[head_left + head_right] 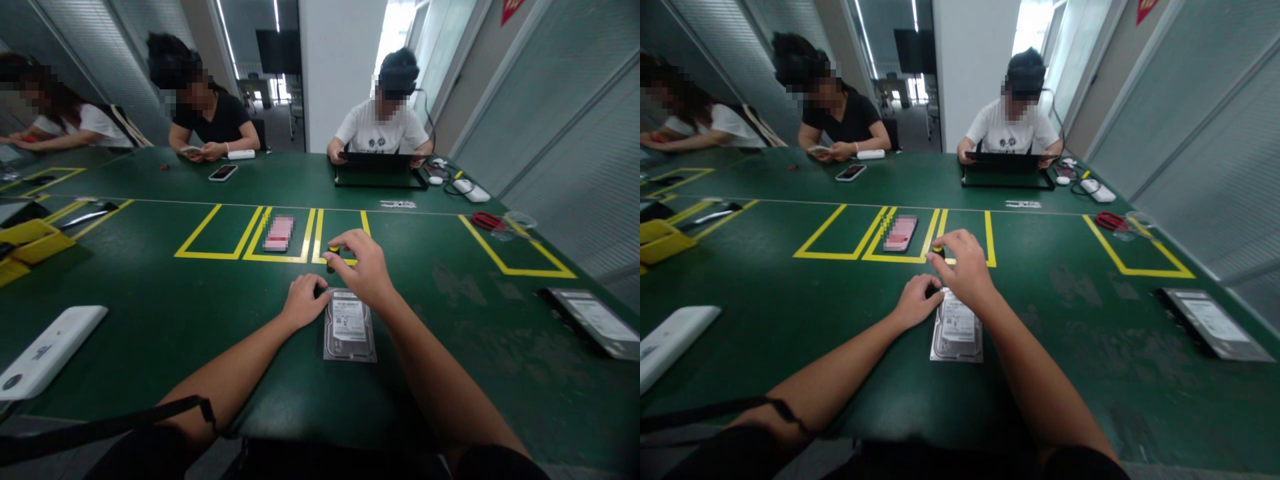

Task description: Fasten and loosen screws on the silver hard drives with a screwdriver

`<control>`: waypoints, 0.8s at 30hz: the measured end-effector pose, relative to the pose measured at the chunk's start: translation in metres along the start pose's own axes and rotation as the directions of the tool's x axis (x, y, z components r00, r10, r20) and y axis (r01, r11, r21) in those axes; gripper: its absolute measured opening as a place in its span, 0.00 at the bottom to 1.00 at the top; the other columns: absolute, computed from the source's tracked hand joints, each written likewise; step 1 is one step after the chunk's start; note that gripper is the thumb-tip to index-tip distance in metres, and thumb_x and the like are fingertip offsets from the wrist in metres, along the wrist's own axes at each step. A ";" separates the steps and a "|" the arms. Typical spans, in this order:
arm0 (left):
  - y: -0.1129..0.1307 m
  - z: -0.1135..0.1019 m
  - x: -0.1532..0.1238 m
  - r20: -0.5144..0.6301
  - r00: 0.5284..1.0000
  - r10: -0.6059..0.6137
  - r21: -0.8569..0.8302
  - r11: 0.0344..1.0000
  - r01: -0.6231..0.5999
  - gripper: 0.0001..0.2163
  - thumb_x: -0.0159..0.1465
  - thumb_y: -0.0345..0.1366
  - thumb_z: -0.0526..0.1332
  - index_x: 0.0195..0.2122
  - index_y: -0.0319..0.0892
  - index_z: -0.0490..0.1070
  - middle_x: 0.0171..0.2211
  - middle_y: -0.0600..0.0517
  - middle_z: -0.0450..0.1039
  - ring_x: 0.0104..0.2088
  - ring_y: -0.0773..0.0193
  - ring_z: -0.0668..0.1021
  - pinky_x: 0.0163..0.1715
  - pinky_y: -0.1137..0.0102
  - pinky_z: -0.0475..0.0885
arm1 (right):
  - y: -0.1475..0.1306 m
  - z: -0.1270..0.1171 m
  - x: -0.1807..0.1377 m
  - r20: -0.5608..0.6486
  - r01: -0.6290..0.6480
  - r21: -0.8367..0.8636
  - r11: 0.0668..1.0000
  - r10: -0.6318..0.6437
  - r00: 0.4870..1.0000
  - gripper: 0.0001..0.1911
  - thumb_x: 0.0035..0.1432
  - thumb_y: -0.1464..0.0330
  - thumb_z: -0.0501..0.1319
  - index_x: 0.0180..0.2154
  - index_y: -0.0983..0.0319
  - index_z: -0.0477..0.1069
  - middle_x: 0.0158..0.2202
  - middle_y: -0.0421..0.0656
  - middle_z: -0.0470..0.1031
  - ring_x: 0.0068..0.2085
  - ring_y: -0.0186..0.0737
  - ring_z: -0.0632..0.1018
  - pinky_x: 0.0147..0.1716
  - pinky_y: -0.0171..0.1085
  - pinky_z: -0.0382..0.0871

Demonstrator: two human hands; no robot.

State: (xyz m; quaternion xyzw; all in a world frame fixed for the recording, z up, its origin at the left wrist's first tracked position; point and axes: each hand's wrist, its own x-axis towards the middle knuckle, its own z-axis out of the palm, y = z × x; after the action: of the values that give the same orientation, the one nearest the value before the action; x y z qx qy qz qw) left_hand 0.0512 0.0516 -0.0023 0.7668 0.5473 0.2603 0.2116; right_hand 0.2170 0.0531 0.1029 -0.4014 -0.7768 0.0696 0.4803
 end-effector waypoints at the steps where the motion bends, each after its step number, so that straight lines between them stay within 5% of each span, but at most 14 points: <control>1: 0.000 0.000 0.000 0.000 1.000 -0.002 -0.001 1.000 0.002 0.05 0.61 0.37 0.63 0.37 0.44 0.71 0.39 0.52 0.76 0.43 0.56 0.74 0.44 0.62 0.65 | 0.000 0.000 0.000 -0.006 0.006 -0.005 1.000 -0.006 1.000 0.05 0.61 0.66 0.62 0.38 0.61 0.73 0.38 0.43 0.74 0.40 0.40 0.73 0.40 0.39 0.66; 24: -0.001 0.001 0.000 -0.005 1.000 0.009 0.008 1.000 -0.009 0.05 0.61 0.37 0.63 0.37 0.44 0.70 0.39 0.53 0.76 0.42 0.57 0.73 0.44 0.62 0.65 | 0.001 0.000 -0.001 -0.045 0.007 -0.037 0.999 -0.009 0.999 0.05 0.60 0.69 0.60 0.38 0.61 0.73 0.38 0.41 0.76 0.39 0.39 0.73 0.39 0.39 0.64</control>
State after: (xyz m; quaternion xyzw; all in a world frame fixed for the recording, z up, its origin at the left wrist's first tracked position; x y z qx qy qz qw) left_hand 0.0506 0.0517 -0.0035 0.7696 0.5453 0.2609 0.2058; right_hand 0.2176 0.0535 0.1016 -0.4087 -0.7684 0.0441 0.4905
